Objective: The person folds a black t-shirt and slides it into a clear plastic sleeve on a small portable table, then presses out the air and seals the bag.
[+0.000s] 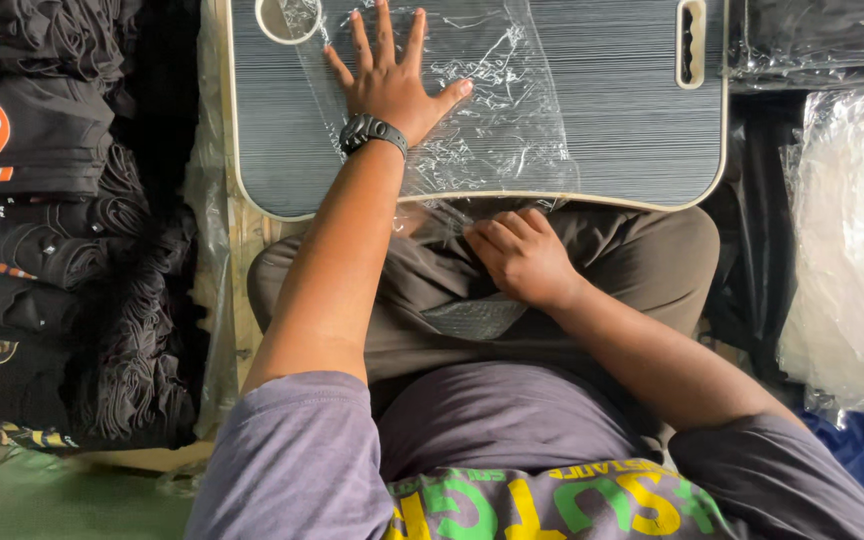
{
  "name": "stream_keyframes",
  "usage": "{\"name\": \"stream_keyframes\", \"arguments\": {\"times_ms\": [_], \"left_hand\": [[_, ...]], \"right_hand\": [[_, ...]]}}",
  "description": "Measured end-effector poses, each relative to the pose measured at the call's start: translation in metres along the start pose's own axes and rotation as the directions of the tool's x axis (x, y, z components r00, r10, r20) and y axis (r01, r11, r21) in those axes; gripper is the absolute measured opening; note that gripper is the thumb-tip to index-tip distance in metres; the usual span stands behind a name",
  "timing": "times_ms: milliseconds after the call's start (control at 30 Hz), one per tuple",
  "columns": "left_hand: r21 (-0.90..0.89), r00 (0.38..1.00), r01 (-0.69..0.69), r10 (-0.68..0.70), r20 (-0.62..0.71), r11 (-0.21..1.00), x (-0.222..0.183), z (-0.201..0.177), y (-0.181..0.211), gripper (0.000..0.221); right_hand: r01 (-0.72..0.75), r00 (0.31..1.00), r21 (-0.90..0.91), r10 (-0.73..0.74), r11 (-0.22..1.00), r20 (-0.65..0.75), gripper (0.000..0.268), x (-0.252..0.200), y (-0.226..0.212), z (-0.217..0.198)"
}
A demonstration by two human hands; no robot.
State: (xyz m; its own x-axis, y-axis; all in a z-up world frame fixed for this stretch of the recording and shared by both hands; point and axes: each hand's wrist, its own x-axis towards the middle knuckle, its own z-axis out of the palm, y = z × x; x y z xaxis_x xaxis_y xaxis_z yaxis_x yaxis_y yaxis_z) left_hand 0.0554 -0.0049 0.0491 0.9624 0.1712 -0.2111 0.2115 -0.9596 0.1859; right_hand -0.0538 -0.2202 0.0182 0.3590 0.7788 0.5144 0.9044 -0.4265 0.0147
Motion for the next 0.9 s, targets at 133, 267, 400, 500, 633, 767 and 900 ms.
{"name": "stream_keyframes", "arguments": {"times_ms": [133, 267, 400, 500, 633, 767, 900], "left_hand": [[-0.002, 1.0, 0.002, -0.002, 0.006, 1.0, 0.004, 0.006, -0.002, 0.092], [0.013, 0.917, -0.139, 0.133, -0.377, 0.99, 0.022, 0.05, -0.019, 0.075], [0.009, 0.816, -0.325, 0.285, -0.502, 0.946, 0.016, 0.046, -0.019, 0.043], [0.073, 0.652, -0.5, 0.431, -0.624, 0.863, 0.02, 0.045, -0.02, 0.065], [0.118, 0.525, -0.639, 0.543, -0.655, 0.76, 0.011, 0.031, -0.02, 0.025], [-0.051, 0.628, -0.721, 0.619, -0.472, 0.692, -0.027, 0.019, -0.023, 0.027], [0.12, 0.761, -0.594, 0.604, -0.237, 0.795, -0.057, 0.047, -0.053, 0.044]], "right_hand": [[-0.036, 0.96, 0.067, 0.016, 0.997, 0.279, 0.013, -0.027, -0.007, 0.011], [-0.206, 0.936, 0.625, -0.034, 0.753, 0.349, 0.025, 0.004, 0.004, -0.044], [-0.242, 0.969, 0.511, 0.173, 0.825, 0.179, 0.018, 0.042, 0.059, -0.043], [-0.419, 0.885, 0.282, 0.318, 0.863, 0.34, 0.05, 0.05, 0.113, 0.012], [-0.414, 0.806, 0.076, 0.326, 0.907, 0.494, 0.076, 0.048, 0.132, 0.041], [-0.488, 0.739, -0.026, 0.428, 0.873, 0.52, 0.076, 0.043, 0.149, 0.033], [-0.501, 0.777, 0.062, 0.416, 0.863, 0.473, 0.073, 0.038, 0.169, 0.023]]}}
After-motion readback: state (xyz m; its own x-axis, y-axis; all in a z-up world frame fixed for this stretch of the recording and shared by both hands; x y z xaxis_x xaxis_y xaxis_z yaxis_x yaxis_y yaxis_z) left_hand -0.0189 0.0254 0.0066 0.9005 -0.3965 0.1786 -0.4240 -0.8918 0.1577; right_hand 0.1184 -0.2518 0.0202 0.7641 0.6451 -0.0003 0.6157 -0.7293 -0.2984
